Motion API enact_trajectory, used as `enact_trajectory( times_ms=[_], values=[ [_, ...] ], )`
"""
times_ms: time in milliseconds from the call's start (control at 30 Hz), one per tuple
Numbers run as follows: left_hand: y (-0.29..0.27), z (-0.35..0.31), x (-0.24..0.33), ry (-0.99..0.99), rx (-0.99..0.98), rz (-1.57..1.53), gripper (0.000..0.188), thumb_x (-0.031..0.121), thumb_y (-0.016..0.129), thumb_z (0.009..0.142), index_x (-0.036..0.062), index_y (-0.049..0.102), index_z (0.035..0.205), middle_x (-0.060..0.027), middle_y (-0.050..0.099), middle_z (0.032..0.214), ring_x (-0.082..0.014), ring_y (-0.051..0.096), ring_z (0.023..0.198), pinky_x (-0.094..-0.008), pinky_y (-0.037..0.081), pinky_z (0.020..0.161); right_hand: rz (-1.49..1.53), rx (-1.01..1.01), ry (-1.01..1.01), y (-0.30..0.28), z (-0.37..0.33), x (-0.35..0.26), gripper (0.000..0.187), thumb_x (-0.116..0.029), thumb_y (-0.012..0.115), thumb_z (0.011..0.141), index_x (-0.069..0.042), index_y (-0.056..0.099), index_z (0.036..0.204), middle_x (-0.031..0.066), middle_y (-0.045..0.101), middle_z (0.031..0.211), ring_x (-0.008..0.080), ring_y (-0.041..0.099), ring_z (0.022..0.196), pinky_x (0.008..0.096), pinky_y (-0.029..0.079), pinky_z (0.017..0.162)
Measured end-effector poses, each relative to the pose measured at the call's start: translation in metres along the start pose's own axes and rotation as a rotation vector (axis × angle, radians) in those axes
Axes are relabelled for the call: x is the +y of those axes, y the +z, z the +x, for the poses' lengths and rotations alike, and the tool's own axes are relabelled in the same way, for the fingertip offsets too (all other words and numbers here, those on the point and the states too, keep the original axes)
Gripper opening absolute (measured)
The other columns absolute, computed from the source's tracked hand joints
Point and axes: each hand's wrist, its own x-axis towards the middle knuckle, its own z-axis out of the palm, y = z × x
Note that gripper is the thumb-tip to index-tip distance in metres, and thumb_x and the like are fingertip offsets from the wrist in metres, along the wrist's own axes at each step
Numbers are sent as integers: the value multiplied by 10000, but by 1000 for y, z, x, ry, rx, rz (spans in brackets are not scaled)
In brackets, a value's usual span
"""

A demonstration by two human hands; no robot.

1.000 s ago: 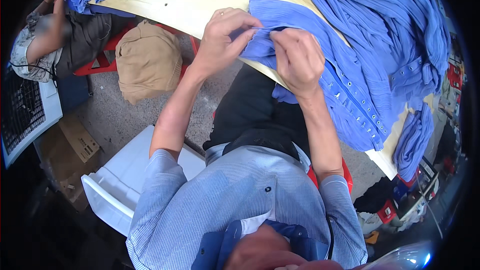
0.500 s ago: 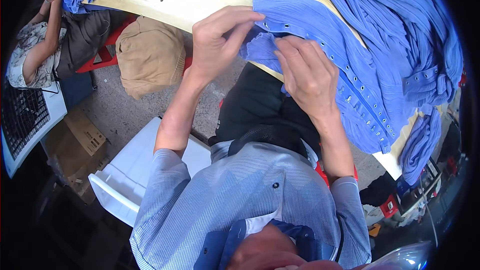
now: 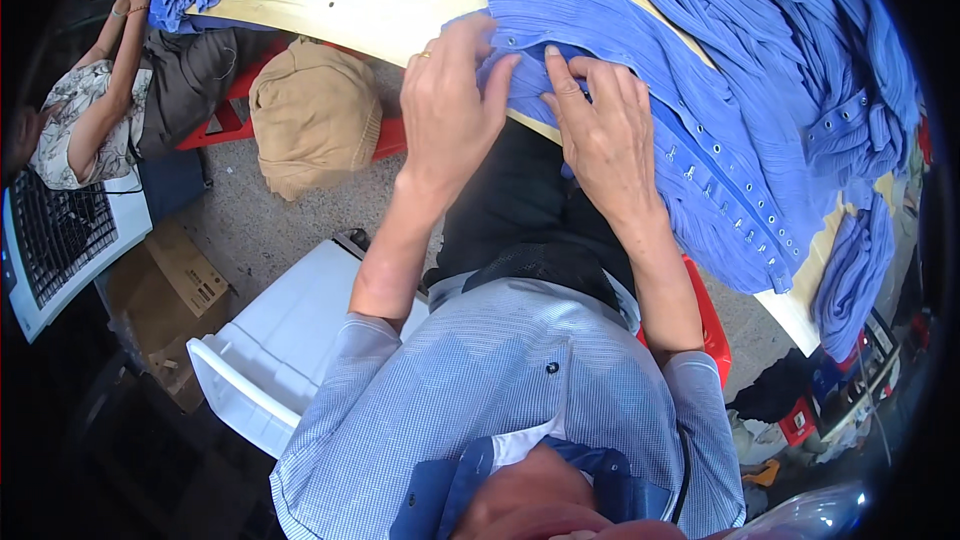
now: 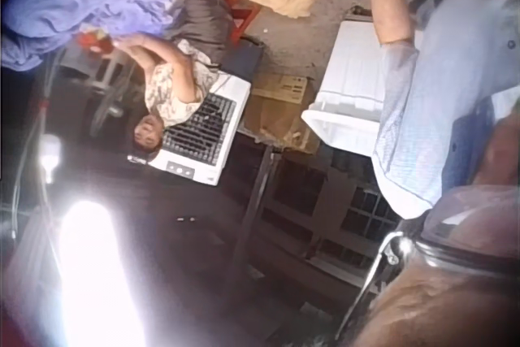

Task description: Manually fastening hooks and eyes on blue fabric strips in a textile manufacturing environment.

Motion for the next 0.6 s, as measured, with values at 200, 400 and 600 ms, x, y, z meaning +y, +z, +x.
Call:
enact_trajectory(
  times_ms=[200, 400, 600],
  values=[
    [-13, -12, 8, -290, -13, -258, 253, -26, 766, 910, 44, 748, 1152, -108, 686, 888, -303, 688, 809, -438, 511, 802, 99, 141, -52, 0, -3, 9, 322, -112, 819, 906, -33, 787, 1216, 76, 693, 1050, 264, 682, 981, 398, 518, 842],
    [-31, -8, 9, -28, -79, 177, 273, 9, 775, 877, 54, 756, 1146, -112, 699, 1006, -319, 694, 908, -437, 511, 821, 74, 106, -19, 4, -1, 0, 277, -65, 803, 884, -38, 787, 1160, 78, 712, 1089, 253, 694, 1001, 408, 522, 842],
    [-20, 22, 12, 76, -67, 66, 342, -36, 735, 943, 48, 735, 1274, -146, 738, 1108, -298, 740, 995, -406, 590, 853, 147, 187, -84, 8, 1, 2, 353, -22, 867, 848, -45, 786, 1191, 78, 734, 1044, 274, 697, 924, 396, 539, 816]
  ],
)
